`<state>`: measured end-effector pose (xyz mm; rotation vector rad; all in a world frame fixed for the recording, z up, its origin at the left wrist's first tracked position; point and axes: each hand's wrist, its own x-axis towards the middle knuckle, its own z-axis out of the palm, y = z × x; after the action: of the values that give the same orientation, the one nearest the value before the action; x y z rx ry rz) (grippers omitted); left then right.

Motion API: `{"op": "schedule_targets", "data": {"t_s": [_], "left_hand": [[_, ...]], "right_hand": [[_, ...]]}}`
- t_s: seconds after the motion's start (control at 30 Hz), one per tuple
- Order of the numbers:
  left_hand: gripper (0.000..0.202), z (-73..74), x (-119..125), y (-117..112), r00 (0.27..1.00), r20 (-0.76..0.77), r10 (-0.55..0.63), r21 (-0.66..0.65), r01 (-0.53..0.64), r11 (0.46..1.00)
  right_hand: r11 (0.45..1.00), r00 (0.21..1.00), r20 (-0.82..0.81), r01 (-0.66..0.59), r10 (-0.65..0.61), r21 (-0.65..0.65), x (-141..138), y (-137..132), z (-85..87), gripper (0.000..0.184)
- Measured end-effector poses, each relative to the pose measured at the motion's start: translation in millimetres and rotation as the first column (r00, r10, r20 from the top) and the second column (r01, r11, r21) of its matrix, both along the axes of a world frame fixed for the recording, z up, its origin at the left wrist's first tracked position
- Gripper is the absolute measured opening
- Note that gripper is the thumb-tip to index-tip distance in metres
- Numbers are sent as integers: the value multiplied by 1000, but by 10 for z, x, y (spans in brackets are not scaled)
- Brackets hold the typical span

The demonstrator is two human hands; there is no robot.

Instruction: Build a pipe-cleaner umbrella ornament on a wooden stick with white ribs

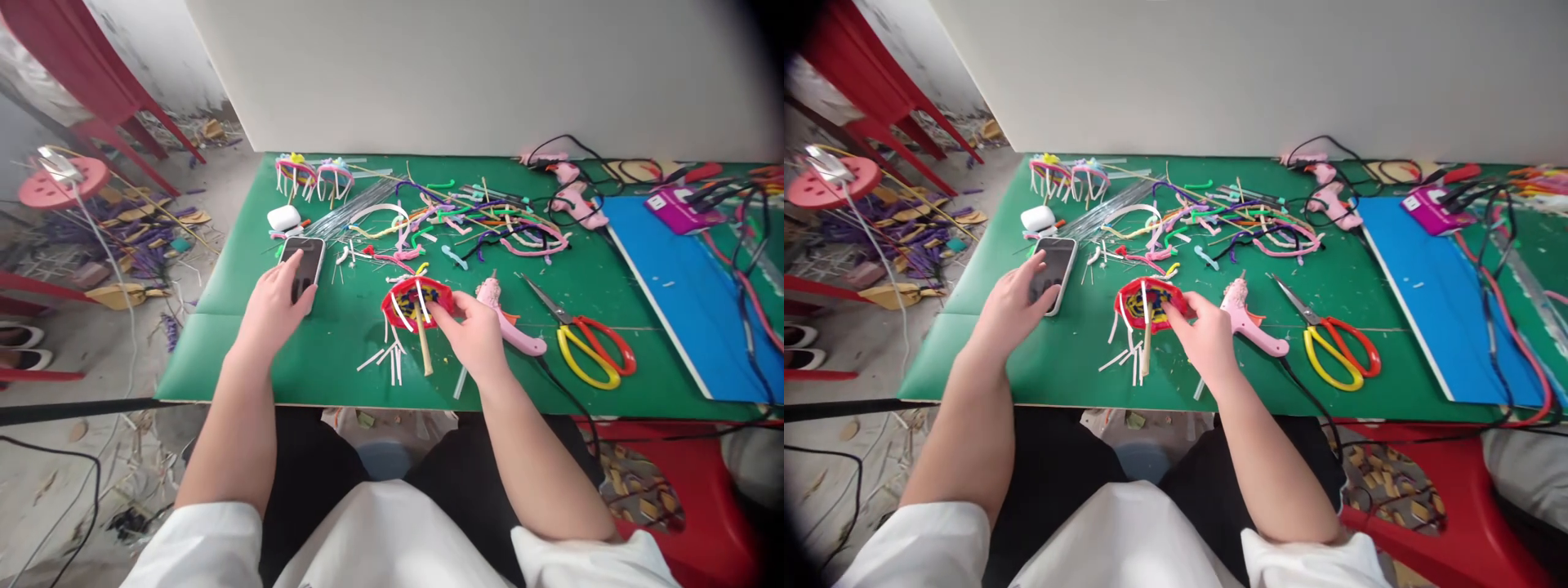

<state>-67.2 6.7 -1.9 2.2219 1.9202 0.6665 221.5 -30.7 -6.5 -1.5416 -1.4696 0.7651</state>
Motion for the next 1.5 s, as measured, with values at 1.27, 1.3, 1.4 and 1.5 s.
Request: {"op": "schedule_targets", "data": {"t_s": [1.27, 1.3, 1.4, 1.5], "left_hand": [[56, -330, -124, -461, 950, -211, 229, 119, -207, 971], [54, -333, -126, -463, 951, -207, 230, 138, -205, 969], [46, -360, -146, -506, 948, -207, 244, 188, -206, 960], [45, -386, -164, -547, 945, -215, 248, 203, -205, 957]], "right_hand": [[1000, 1000, -5, -2, 2, -30, 221, -33, 20, 35], [1000, 1000, -6, -1, 1, -29, 233, -32, 16, 36], [1000, 1000, -1, 6, -6, -28, 275, -29, 0, 37], [999, 1000, -3, 15, -15, -31, 308, -26, -19, 35]]}}
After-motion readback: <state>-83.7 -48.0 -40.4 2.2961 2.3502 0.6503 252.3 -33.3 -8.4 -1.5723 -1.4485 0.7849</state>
